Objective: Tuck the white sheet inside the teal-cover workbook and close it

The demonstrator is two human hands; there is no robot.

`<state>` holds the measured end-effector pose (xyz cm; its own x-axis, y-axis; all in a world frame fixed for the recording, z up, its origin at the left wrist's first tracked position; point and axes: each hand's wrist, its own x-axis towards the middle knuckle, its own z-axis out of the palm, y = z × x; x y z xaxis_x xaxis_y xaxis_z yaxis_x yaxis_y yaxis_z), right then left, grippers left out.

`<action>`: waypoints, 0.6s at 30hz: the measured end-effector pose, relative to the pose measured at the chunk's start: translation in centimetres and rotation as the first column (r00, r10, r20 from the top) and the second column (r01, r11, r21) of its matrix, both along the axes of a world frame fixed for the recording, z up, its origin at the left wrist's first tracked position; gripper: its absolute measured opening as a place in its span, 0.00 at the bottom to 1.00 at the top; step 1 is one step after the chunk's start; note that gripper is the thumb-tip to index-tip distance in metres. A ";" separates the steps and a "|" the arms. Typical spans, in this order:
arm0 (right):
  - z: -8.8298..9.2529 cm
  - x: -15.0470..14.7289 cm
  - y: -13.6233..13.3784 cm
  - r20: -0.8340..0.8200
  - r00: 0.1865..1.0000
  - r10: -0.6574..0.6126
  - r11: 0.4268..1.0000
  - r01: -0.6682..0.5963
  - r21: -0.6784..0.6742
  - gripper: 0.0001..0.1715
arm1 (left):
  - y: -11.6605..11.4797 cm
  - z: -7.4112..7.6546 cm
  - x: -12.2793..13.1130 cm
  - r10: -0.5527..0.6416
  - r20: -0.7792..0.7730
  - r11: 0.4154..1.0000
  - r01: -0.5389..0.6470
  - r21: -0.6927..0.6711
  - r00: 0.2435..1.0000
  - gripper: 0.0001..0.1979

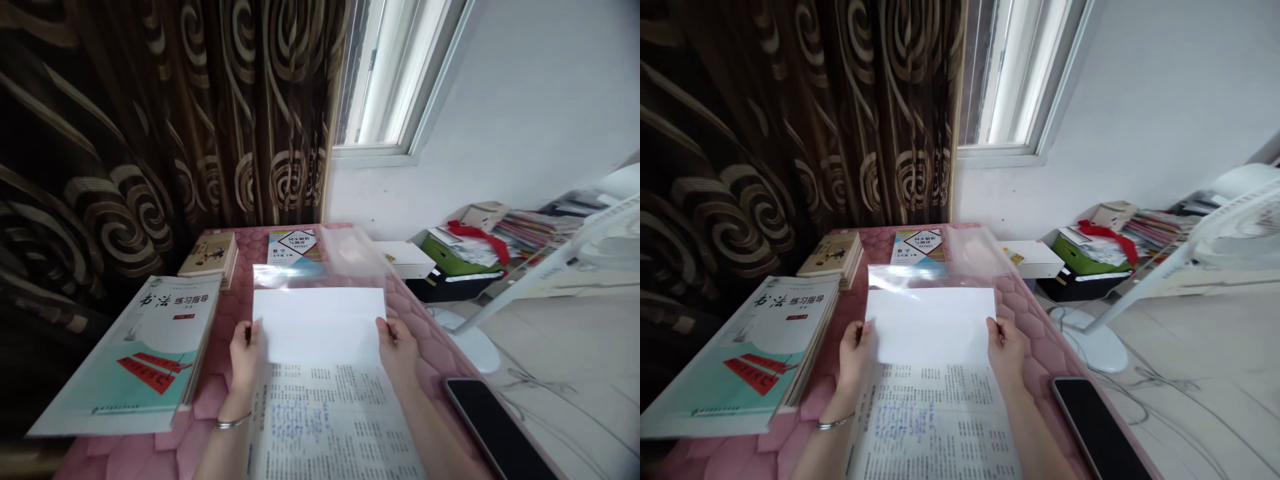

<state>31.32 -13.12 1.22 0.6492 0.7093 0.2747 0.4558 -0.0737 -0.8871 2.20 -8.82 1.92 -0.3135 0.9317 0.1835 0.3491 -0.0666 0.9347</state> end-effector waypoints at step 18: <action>-2.1 2.3 1.7 0.177 0.976 0.124 0.915 -0.043 -0.402 0.21 | 0.6 0.3 0.5 0.012 -0.456 0.951 -0.152 -0.271 0.890 0.15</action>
